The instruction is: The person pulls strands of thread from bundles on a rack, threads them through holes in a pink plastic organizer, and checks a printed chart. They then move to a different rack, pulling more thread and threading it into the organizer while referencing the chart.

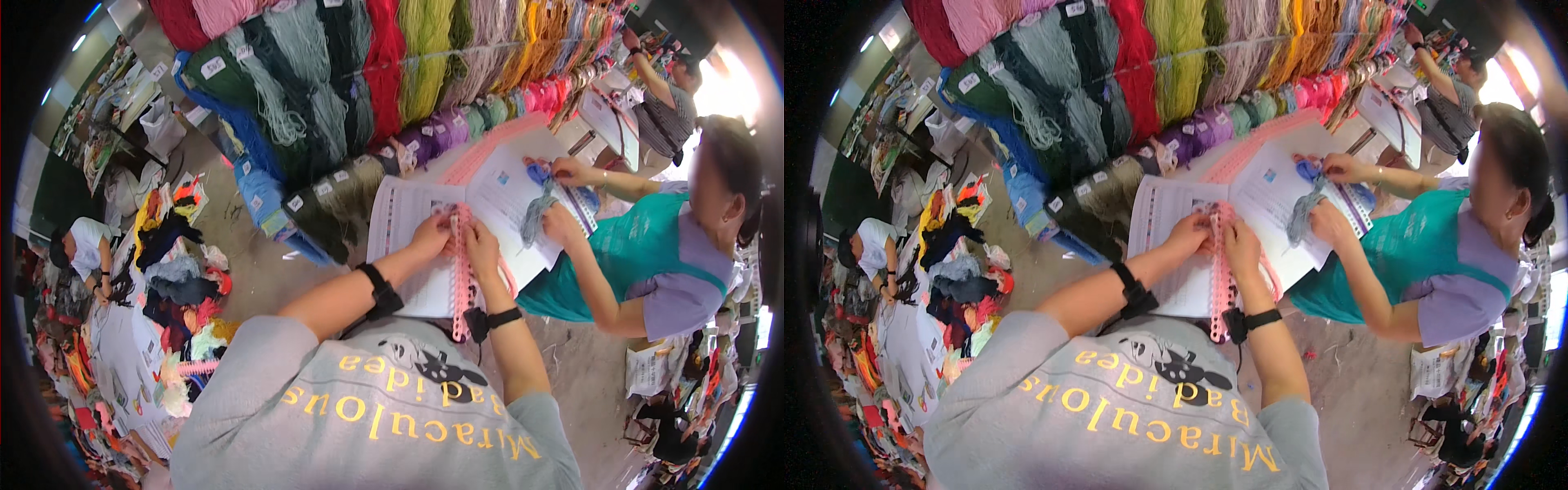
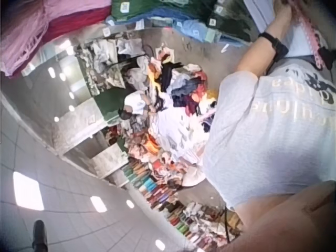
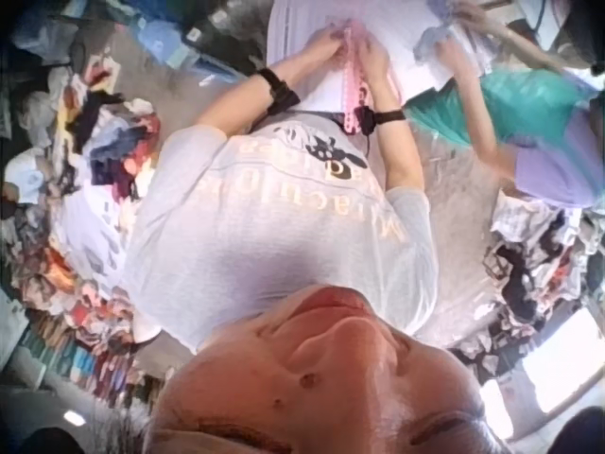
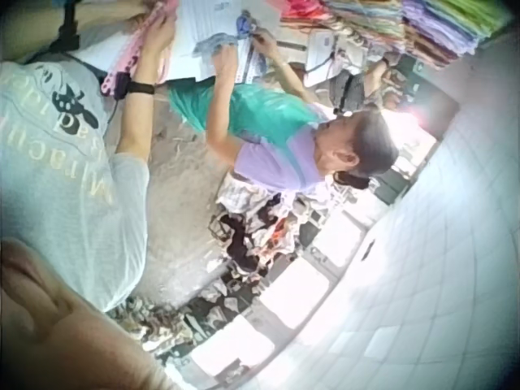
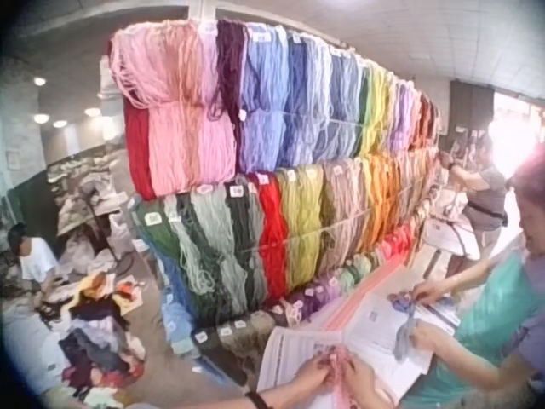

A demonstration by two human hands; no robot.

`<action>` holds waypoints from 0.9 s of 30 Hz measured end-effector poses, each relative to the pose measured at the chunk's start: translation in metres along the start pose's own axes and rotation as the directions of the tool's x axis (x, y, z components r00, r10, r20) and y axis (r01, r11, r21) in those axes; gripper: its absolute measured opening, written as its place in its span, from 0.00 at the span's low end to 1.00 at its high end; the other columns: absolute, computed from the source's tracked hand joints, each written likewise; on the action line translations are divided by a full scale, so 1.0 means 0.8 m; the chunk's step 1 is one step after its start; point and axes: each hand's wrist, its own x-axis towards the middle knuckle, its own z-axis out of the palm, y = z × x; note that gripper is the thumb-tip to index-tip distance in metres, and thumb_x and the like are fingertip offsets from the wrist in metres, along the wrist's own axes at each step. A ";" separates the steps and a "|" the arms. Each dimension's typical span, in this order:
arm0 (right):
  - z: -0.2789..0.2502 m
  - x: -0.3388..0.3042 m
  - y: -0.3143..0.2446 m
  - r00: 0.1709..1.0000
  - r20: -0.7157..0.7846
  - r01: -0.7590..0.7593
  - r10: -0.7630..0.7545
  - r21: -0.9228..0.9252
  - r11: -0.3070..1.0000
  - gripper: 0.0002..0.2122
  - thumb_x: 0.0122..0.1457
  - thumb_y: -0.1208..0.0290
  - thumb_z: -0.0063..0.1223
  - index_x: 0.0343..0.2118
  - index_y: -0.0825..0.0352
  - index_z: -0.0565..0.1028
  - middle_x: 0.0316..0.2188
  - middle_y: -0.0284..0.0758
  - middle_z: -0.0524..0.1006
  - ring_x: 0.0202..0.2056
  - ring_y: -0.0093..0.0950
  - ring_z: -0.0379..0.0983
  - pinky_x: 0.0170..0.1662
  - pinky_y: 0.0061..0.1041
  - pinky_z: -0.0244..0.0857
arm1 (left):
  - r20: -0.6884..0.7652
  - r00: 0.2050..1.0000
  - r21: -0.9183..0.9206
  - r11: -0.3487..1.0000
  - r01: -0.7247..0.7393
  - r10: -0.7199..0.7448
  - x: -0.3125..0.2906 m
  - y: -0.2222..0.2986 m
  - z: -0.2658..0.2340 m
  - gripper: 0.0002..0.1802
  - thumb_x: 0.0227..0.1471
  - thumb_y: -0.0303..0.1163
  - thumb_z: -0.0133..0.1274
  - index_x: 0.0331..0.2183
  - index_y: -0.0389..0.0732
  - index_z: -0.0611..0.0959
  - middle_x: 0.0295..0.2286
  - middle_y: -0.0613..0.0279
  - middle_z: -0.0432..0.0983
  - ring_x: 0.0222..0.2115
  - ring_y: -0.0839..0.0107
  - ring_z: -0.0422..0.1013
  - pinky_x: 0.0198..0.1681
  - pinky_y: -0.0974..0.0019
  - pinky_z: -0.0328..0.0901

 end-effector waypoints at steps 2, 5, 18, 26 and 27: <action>0.004 -0.007 -0.001 1.000 -0.006 0.011 -0.011 0.012 1.000 0.08 0.56 0.68 0.49 0.32 0.67 0.75 0.25 0.44 0.76 0.30 0.42 0.73 0.33 0.35 0.64 | -0.074 0.997 -0.005 1.000 0.023 -0.023 0.000 -0.008 -0.001 0.11 0.53 0.21 0.40 0.38 0.34 0.74 0.26 0.57 0.74 0.23 0.70 0.74 0.26 0.71 0.71; 0.004 -0.006 -0.009 1.000 0.008 0.025 -0.025 -0.009 1.000 0.07 0.56 0.68 0.49 0.30 0.67 0.75 0.25 0.43 0.76 0.30 0.41 0.73 0.33 0.35 0.65 | -0.087 0.996 -0.044 0.999 -0.022 0.018 0.014 -0.028 -0.009 0.13 0.54 0.23 0.41 0.42 0.32 0.74 0.24 0.57 0.73 0.20 0.69 0.74 0.21 0.70 0.70; 0.006 0.002 0.017 0.984 0.177 -0.064 0.034 0.167 0.984 0.05 0.55 0.74 0.51 0.31 0.69 0.74 0.19 0.32 0.73 0.21 0.19 0.67 0.24 0.19 0.60 | 0.012 0.997 0.106 0.991 -0.083 0.083 0.029 -0.022 -0.011 0.11 0.56 0.27 0.43 0.36 0.32 0.77 0.20 0.60 0.74 0.17 0.73 0.73 0.18 0.73 0.67; 0.014 -0.016 0.004 0.996 0.079 -0.036 0.032 0.058 0.998 0.08 0.55 0.72 0.49 0.37 0.66 0.70 0.21 0.34 0.72 0.24 0.27 0.69 0.27 0.26 0.61 | 0.081 0.978 0.654 0.730 -0.198 0.193 0.025 0.008 -0.050 0.10 0.56 0.29 0.45 0.34 0.34 0.78 0.22 0.60 0.76 0.17 0.72 0.73 0.19 0.72 0.68; 0.016 -0.019 0.001 0.999 0.040 -0.020 0.021 -0.037 0.999 0.10 0.55 0.70 0.49 0.39 0.65 0.69 0.24 0.40 0.76 0.27 0.36 0.73 0.31 0.32 0.64 | 0.032 0.987 0.518 0.842 -0.153 0.160 0.024 0.015 -0.064 0.09 0.56 0.29 0.46 0.34 0.35 0.78 0.22 0.60 0.76 0.17 0.72 0.74 0.19 0.72 0.68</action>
